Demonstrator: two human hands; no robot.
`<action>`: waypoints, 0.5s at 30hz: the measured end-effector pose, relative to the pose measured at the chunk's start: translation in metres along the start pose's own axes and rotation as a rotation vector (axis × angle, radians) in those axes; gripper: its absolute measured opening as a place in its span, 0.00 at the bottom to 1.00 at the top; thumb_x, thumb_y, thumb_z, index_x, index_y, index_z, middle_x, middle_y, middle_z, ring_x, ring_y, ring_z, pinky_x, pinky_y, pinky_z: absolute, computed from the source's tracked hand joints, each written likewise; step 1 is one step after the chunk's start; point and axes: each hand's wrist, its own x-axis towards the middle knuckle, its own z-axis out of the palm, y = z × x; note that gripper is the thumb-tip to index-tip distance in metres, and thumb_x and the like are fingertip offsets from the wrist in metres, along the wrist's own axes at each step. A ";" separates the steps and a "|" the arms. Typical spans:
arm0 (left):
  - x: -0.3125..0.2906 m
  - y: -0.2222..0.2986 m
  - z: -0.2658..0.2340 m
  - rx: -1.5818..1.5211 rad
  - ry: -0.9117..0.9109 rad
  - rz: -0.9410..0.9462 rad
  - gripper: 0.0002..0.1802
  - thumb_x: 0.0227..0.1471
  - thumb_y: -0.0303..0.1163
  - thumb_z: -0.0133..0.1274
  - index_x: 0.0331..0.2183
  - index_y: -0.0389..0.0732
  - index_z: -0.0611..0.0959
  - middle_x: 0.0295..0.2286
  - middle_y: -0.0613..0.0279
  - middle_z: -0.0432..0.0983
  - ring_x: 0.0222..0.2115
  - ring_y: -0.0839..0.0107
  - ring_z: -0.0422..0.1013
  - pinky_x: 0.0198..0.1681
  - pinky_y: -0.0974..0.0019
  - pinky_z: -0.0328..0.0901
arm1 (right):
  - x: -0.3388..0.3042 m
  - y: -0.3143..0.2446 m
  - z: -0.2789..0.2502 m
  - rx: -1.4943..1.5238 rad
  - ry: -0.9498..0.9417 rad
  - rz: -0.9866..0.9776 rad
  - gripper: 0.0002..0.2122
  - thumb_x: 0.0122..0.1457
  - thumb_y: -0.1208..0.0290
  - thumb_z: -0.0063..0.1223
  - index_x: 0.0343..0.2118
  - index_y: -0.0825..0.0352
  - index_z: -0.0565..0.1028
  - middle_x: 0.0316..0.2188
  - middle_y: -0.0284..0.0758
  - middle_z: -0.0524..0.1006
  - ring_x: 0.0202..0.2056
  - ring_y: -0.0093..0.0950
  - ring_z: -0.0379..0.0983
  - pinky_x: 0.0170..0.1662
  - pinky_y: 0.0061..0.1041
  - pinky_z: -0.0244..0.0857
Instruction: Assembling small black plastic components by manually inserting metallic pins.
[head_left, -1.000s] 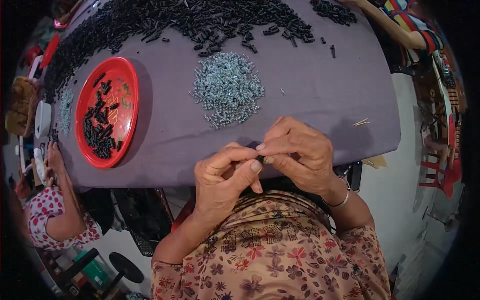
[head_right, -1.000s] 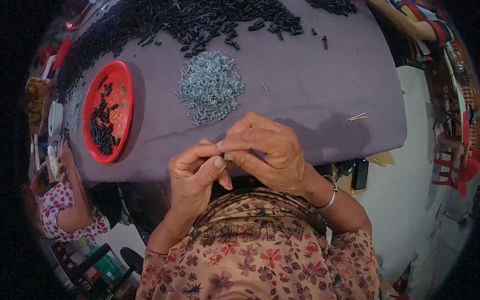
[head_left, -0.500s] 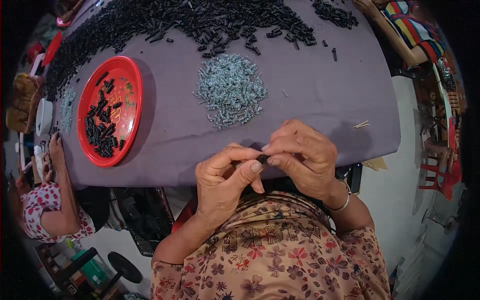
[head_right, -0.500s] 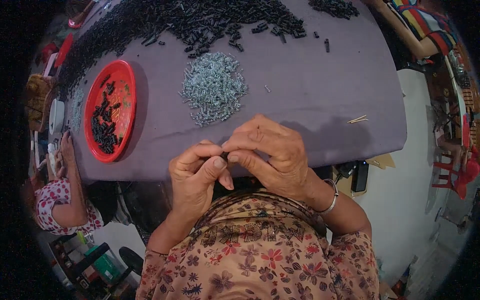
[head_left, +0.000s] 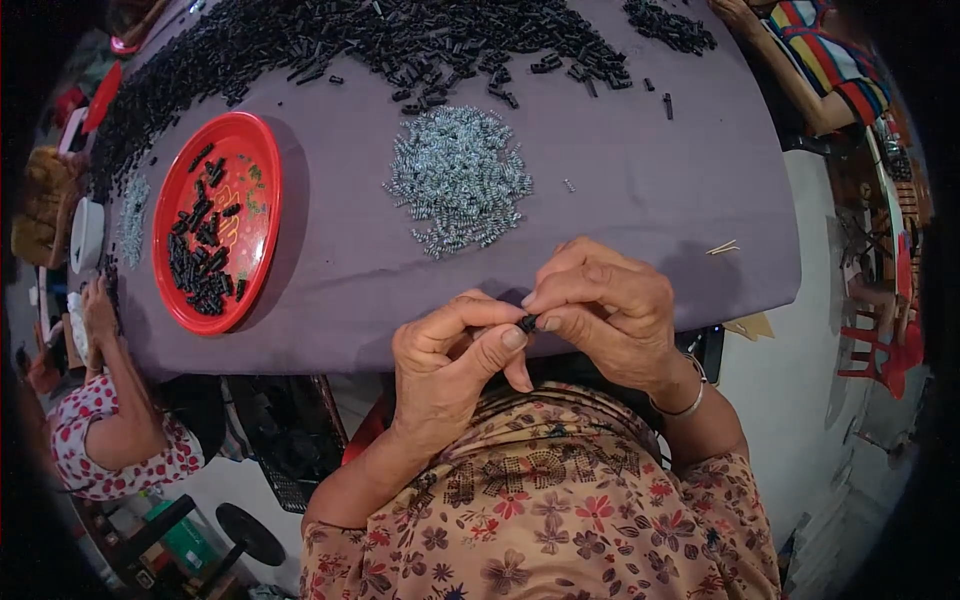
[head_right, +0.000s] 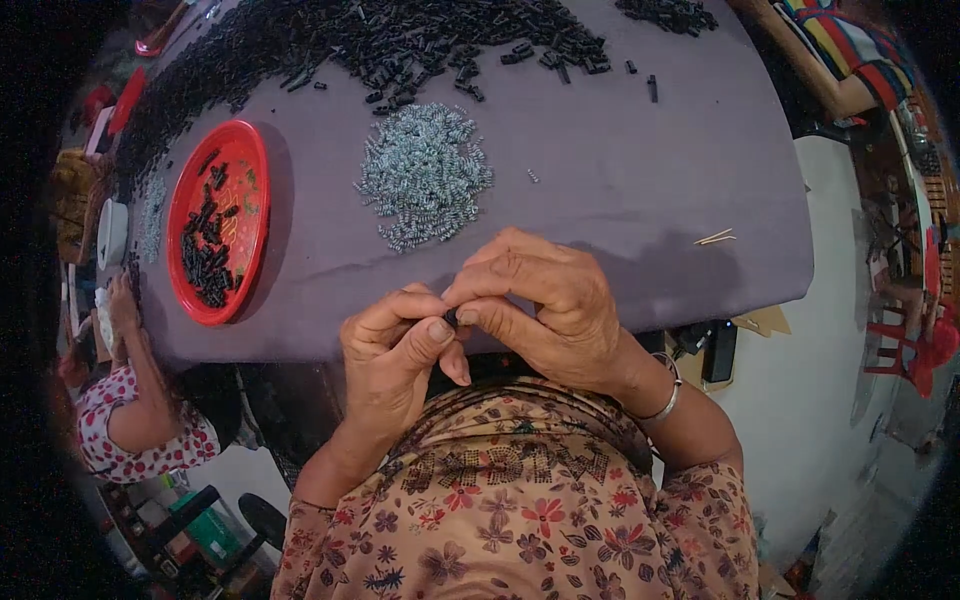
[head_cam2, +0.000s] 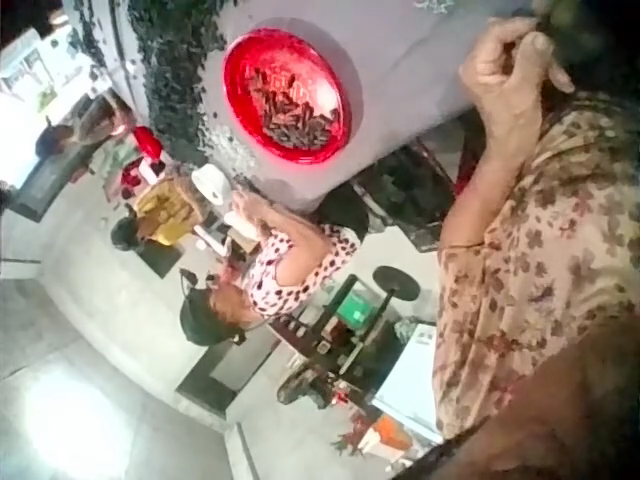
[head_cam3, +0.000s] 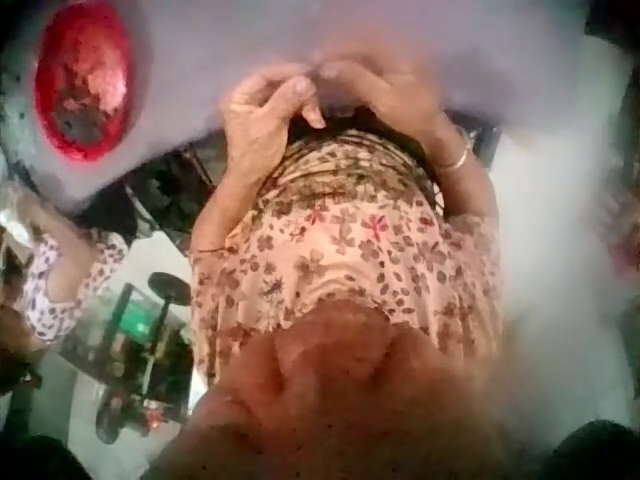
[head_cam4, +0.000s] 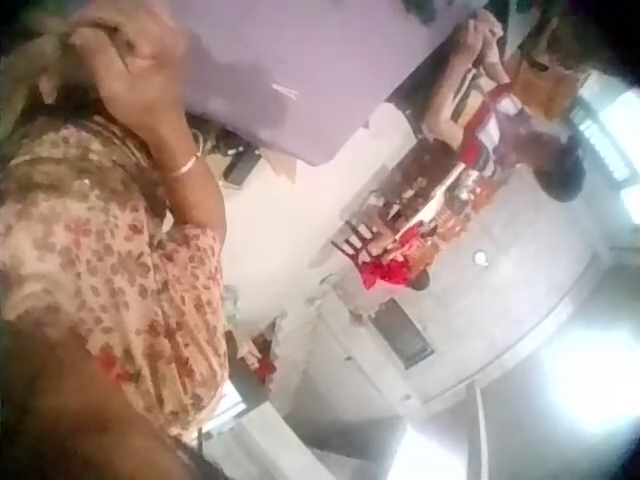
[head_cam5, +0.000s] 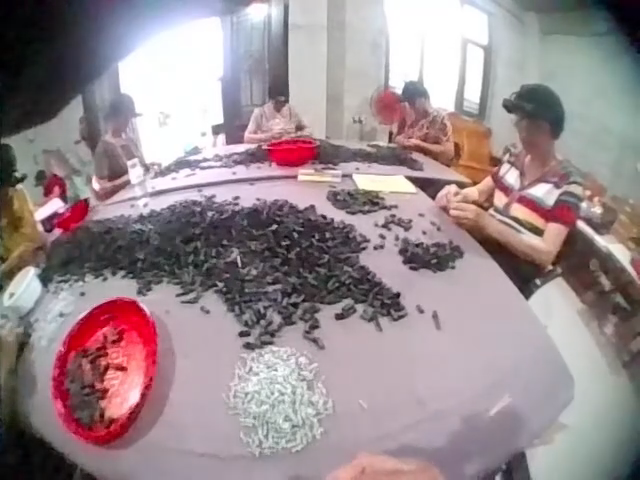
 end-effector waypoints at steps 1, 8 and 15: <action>0.000 -0.001 -0.001 0.001 0.000 -0.001 0.06 0.51 0.22 0.53 0.34 0.31 0.79 0.25 0.60 0.71 0.21 0.76 0.72 0.24 0.76 0.68 | 0.001 -0.001 -0.001 0.000 0.001 0.001 0.05 0.48 0.78 0.60 0.30 0.70 0.78 0.26 0.36 0.75 0.26 0.23 0.68 0.28 0.21 0.61; -0.001 0.000 -0.002 0.029 -0.013 0.011 0.05 0.52 0.21 0.52 0.34 0.31 0.79 0.26 0.60 0.71 0.21 0.76 0.72 0.24 0.76 0.68 | 0.000 -0.002 0.001 -0.148 -0.026 -0.095 0.06 0.48 0.78 0.61 0.29 0.70 0.78 0.25 0.36 0.74 0.24 0.26 0.68 0.28 0.24 0.61; -0.004 0.002 0.002 0.176 0.036 0.069 0.05 0.51 0.18 0.51 0.34 0.30 0.79 0.29 0.59 0.70 0.22 0.76 0.71 0.25 0.75 0.70 | -0.003 -0.001 0.010 -0.212 0.042 -0.177 0.07 0.47 0.80 0.61 0.31 0.70 0.77 0.25 0.37 0.72 0.25 0.25 0.71 0.25 0.20 0.65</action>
